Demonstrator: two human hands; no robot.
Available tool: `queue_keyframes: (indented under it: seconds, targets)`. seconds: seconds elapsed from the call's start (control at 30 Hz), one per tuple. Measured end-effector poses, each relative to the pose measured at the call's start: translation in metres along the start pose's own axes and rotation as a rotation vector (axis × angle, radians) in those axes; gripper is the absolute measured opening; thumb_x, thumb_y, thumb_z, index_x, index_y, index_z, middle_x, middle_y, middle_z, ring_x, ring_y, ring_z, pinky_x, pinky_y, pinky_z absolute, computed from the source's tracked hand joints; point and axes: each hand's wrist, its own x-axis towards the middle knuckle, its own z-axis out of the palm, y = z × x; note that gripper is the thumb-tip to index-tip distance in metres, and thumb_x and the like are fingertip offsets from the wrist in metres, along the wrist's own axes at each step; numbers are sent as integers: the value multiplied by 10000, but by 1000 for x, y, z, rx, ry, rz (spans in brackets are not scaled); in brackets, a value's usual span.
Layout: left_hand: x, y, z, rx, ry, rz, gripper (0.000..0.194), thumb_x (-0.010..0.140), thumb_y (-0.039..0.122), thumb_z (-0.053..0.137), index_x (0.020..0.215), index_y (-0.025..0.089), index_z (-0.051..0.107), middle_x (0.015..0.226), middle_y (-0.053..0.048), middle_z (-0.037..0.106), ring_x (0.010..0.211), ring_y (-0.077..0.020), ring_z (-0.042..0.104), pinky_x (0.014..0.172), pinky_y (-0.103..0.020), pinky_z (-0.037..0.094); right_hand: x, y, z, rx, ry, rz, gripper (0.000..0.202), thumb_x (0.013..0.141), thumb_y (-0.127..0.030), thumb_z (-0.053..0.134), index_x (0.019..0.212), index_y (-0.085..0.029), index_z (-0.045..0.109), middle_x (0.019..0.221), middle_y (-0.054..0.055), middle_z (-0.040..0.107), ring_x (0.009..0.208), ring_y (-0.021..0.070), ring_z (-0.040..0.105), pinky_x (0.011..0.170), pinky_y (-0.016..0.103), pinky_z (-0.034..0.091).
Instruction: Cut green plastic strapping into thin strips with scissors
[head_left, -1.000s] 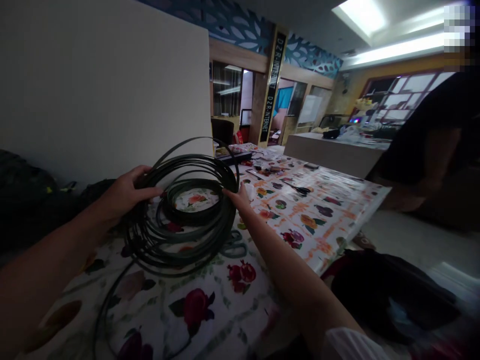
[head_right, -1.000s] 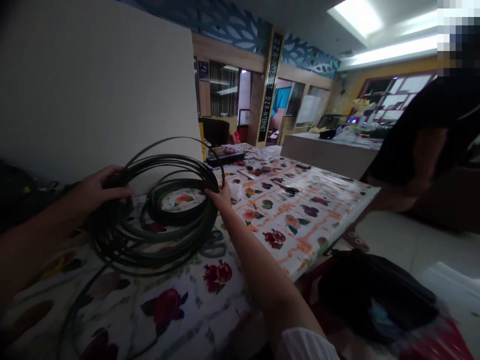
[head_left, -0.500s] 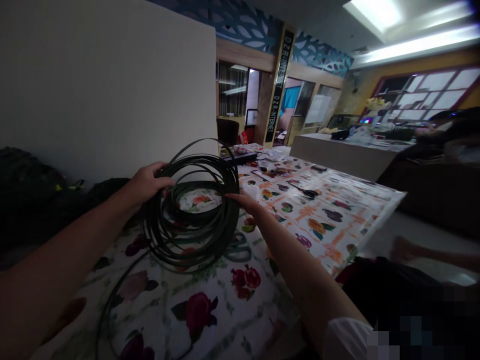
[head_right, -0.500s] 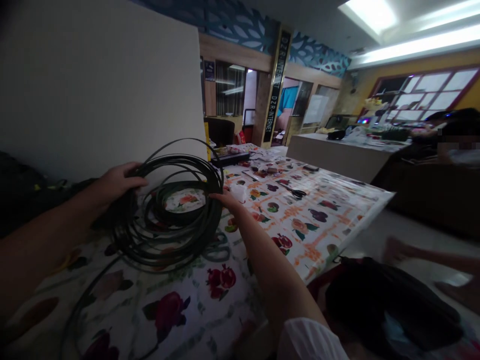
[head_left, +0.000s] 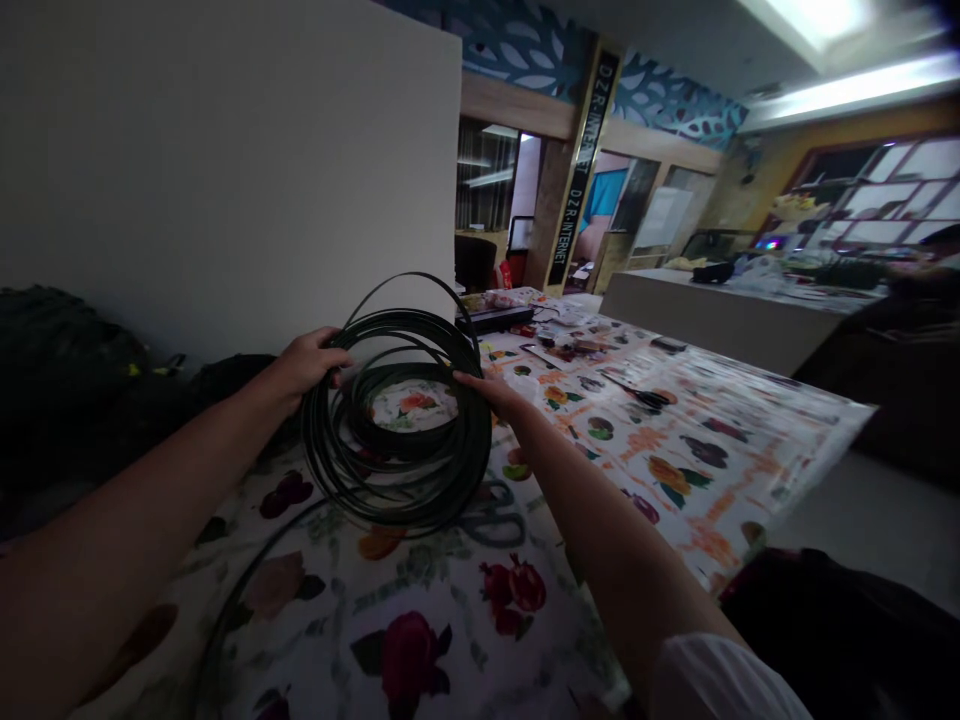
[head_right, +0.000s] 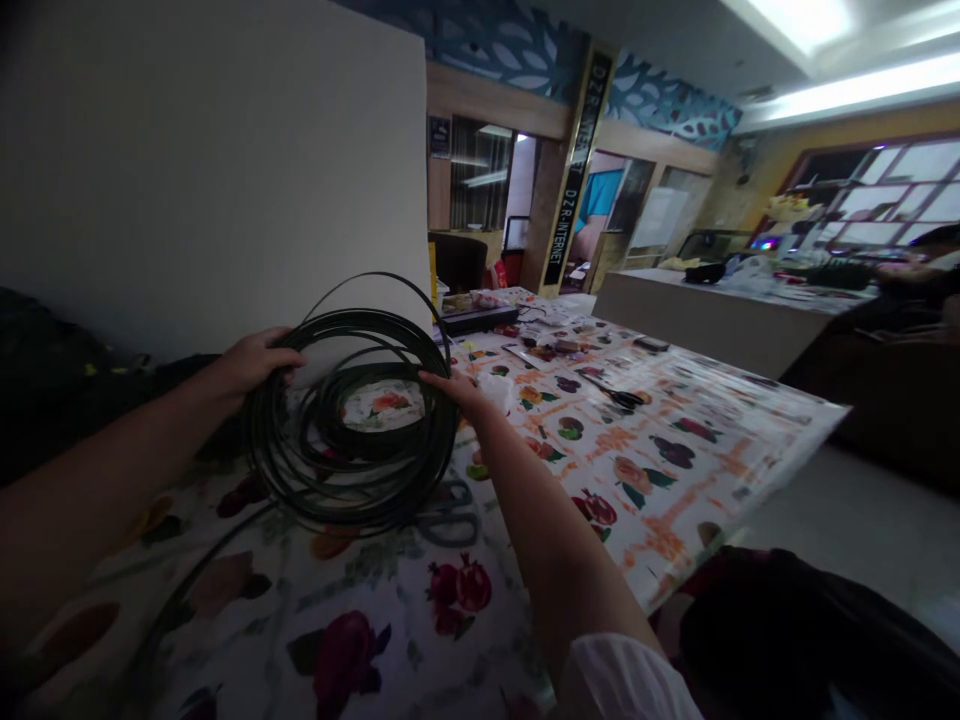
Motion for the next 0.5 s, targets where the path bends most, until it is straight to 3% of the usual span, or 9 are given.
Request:
queue_keyframes:
  seconds: [0.17,0.33,0.43,0.5]
  targets:
    - [6,-12,-2,-32,23,-8,288,565,183,673,838,175,580,436,70,500,341,-96,449,329,-166,334,3,-1,9,-7,23,25,395,727,-245,829,1084,-161,685,1015,46,722,824,182,670,750,313,568]
    - [8,-13,-4,-6,44,-8,316,602,192,697,894,166,579,452,73,504,337,-93,448,340,-171,352,-1,-1,21,-9,171,69,194,954,-276,622,1075,-125,628,989,46,654,773,143,643,661,287,564]
    - [6,-9,-7,91,63,52,499,614,203,736,1079,171,559,475,80,511,380,-122,491,366,-187,389,-10,-16,21,48,220,66,182,972,-304,591,995,-126,617,814,-3,614,599,92,570,547,226,512]
    - [5,-4,-10,156,88,119,632,602,199,768,1185,182,525,543,71,545,433,-130,529,394,-190,409,-19,-37,18,112,211,26,151,935,-280,624,897,-135,603,624,-64,507,459,62,443,465,195,447]
